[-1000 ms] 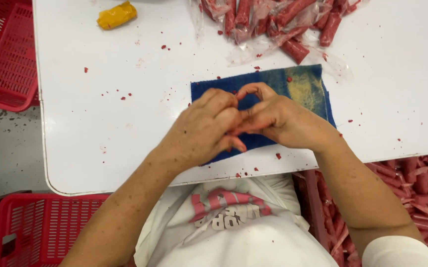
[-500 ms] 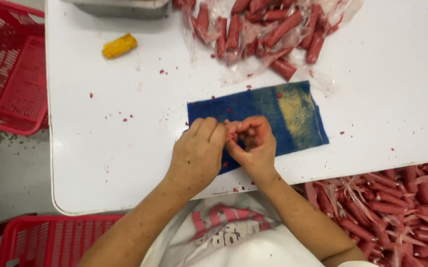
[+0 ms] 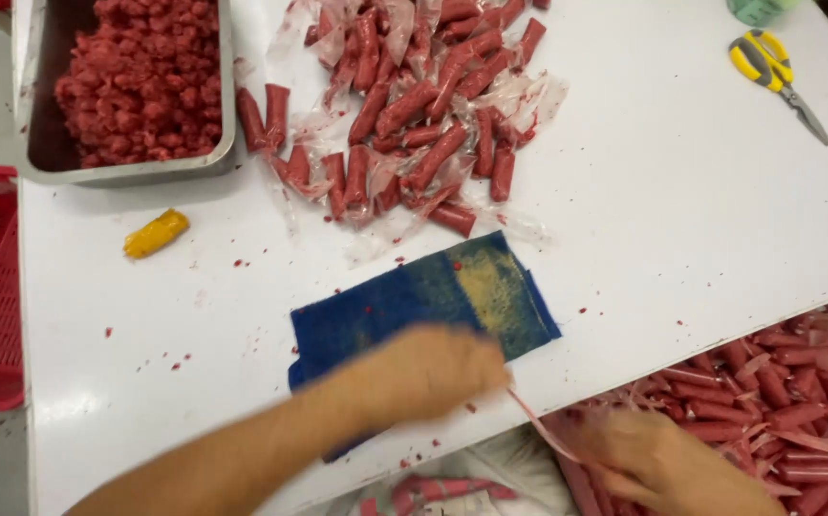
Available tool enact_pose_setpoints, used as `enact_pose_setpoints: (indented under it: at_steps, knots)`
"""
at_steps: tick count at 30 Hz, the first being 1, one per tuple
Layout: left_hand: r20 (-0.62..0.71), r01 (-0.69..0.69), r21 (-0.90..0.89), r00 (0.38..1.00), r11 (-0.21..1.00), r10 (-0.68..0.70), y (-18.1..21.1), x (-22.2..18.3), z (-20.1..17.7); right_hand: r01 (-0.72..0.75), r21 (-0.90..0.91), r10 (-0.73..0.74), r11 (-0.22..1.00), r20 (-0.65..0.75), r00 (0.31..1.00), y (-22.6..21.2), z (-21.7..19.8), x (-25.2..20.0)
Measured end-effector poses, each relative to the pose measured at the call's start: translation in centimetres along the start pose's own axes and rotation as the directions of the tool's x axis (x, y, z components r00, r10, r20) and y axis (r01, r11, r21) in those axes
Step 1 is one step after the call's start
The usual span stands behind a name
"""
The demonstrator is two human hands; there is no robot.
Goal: The person repeatedly picks up small, red, sausage-like items from a pile on a white table and places them into clear plastic bags. They use both hands to manipulate the items and the bags, occasionally wiping the items on a blue cloth before bagging them.
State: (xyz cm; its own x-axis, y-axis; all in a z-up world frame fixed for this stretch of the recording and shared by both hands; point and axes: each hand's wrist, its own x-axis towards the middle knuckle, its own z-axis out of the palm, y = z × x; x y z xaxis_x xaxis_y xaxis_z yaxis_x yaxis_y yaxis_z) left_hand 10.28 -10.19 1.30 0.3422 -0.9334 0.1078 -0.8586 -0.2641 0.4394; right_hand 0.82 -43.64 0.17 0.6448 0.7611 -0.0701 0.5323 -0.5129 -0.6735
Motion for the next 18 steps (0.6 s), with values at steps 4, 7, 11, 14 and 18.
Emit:
enact_pose_setpoints:
  at_steps: [4, 7, 11, 14, 18]
  knots:
    - [-0.319, 0.663, -0.278, 0.619, 0.695, -0.718, -14.0, 5.1, -4.8, -0.602, -0.448, 0.75, 0.662, 0.376, 0.545, 15.2, 4.0, -14.6]
    - [-0.35, 0.83, -0.22, 0.423, 0.512, -0.836, -18.2, 8.8, -6.2, -0.689, -0.369, 0.781, 0.624, 0.3, 0.547, 12.4, 3.5, -12.5]
    - [-0.227, 0.875, -0.124, 0.435, 0.469, -0.871, -17.2, 8.9, -7.6, -0.233, 0.165, 0.188, 0.958, 0.248, 0.95, -0.3, 2.5, 2.0]
    - [-0.124, 0.722, -0.587, 0.366, 0.365, -0.923, -10.8, 4.7, -11.9, -0.177, 0.296, 0.065, 0.939, 0.351, 0.934, -7.3, 0.6, 10.1]
    - [-0.177, 0.792, -0.501, 0.3, 0.349, -0.937, -12.3, 5.2, -9.2, 0.158, 0.235, -0.223, 0.959, 0.28, 0.934, -6.9, 4.0, 14.3]
